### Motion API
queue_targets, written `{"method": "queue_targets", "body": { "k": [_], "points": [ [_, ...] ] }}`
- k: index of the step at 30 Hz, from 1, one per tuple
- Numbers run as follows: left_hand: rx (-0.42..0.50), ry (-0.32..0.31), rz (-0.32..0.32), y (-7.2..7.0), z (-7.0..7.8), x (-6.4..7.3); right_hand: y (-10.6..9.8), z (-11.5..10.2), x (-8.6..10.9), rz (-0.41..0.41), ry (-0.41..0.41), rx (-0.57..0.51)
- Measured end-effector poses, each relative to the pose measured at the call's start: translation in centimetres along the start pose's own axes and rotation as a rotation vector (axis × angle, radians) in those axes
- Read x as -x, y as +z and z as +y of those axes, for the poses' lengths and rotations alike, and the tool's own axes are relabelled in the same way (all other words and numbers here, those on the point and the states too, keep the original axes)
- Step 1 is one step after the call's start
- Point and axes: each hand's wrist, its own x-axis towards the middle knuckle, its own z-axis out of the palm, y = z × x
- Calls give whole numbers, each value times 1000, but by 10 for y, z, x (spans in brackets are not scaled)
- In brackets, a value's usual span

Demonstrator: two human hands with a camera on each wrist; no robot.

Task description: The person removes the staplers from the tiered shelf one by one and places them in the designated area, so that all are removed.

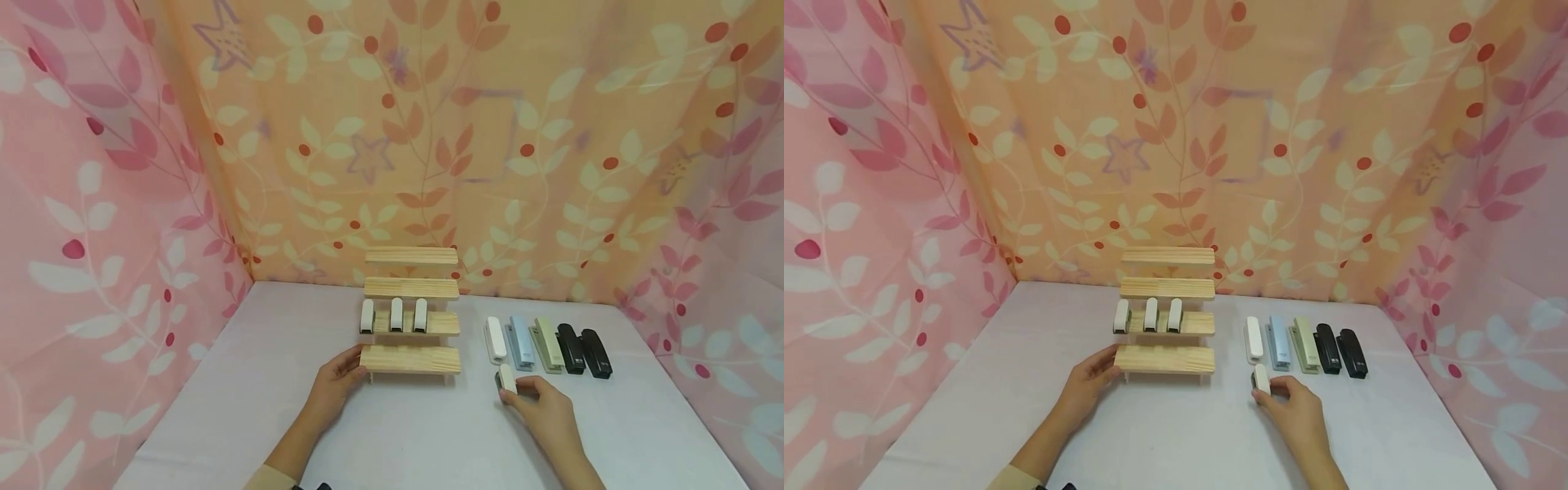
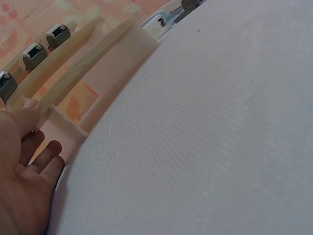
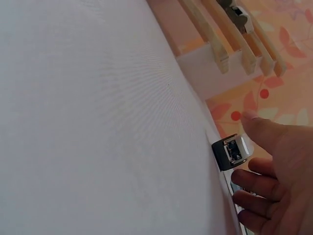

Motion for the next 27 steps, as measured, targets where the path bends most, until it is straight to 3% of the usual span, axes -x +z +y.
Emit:
{"method": "queue_targets", "body": {
  "k": [6,9,13,18,27],
  "points": [
    [-9,-9,2,4,0,1,-21,-6,5,-47,9,9],
    [-17,7,-2,3,-1,2,-29,-15,7,-44,-33,16],
    [-18,19,10,0,-2,2,-40,-39,4,-10,-144,18],
    [1,11,14,-2,-3,0,-49,-75,-2,-26,-229,-23],
    [18,2,5,0,-3,-1,-48,-124,-8,23,-379,-81]
  ]
}}
